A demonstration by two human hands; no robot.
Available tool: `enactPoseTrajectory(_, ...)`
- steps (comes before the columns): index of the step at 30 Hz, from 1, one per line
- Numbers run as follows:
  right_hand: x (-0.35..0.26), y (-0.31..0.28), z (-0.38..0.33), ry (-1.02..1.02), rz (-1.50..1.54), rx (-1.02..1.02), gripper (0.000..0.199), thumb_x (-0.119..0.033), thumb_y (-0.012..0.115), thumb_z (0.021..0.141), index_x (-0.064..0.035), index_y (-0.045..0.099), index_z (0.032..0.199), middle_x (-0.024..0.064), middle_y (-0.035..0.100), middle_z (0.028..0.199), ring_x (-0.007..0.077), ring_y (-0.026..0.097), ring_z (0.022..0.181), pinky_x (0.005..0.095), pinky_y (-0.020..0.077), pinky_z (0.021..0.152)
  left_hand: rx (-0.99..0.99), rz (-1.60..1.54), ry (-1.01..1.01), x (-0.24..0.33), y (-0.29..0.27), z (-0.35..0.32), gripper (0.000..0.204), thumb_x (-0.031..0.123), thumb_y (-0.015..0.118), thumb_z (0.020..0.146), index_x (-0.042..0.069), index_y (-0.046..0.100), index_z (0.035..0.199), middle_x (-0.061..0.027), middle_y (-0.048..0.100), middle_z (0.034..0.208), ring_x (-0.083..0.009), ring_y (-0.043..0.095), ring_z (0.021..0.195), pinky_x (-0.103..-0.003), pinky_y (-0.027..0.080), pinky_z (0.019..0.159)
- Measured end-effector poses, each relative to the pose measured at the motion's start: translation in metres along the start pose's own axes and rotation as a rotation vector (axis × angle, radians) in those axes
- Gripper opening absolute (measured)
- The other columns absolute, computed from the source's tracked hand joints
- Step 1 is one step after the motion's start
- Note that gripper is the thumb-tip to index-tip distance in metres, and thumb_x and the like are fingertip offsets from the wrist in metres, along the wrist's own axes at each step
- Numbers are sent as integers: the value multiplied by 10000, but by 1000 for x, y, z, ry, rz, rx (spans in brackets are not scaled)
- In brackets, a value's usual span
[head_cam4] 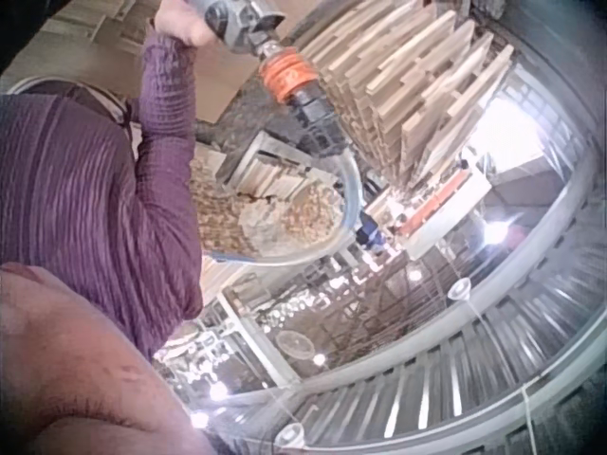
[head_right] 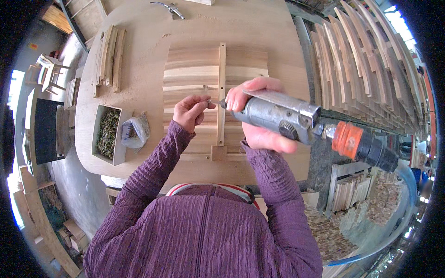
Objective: The person assembles wooden frames by aligning slats and using a pneumatic drill to drive screws. They handle screws from a container, position the frame on a workbench, and stack completed frames on a pallet.
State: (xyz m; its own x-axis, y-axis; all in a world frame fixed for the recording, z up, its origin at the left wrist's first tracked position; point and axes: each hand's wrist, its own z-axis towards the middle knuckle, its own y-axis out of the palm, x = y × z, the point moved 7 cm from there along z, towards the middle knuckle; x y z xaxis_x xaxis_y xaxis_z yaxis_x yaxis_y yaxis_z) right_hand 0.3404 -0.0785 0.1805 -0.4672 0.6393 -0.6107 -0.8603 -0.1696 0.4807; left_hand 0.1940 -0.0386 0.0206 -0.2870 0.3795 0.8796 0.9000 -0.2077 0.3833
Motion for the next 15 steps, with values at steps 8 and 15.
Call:
enactPoseTrajectory(8, 39, -30, 64, 118, -205, 44, 1013, -885, 407, 508, 13, 515, 964, 92, 528, 636, 196, 506, 576, 330, 426, 571, -222, -43, -185, 1, 22, 60, 462, 23, 448, 824, 166, 427, 1263, 13, 421, 510, -50, 317, 361, -191, 239, 329)
enactPoseTrajectory(15, 85, -56, 133, 46, -236, 27, 698, -640, 532, 703, 15, 504, 941, 85, 542, 626, 173, 536, 578, 274, 422, 547, -333, -162, -255, 19, 38, 140, 546, 9, 406, 843, 247, 332, 1329, 29, 371, 537, -53, 251, 356, -195, 236, 330)
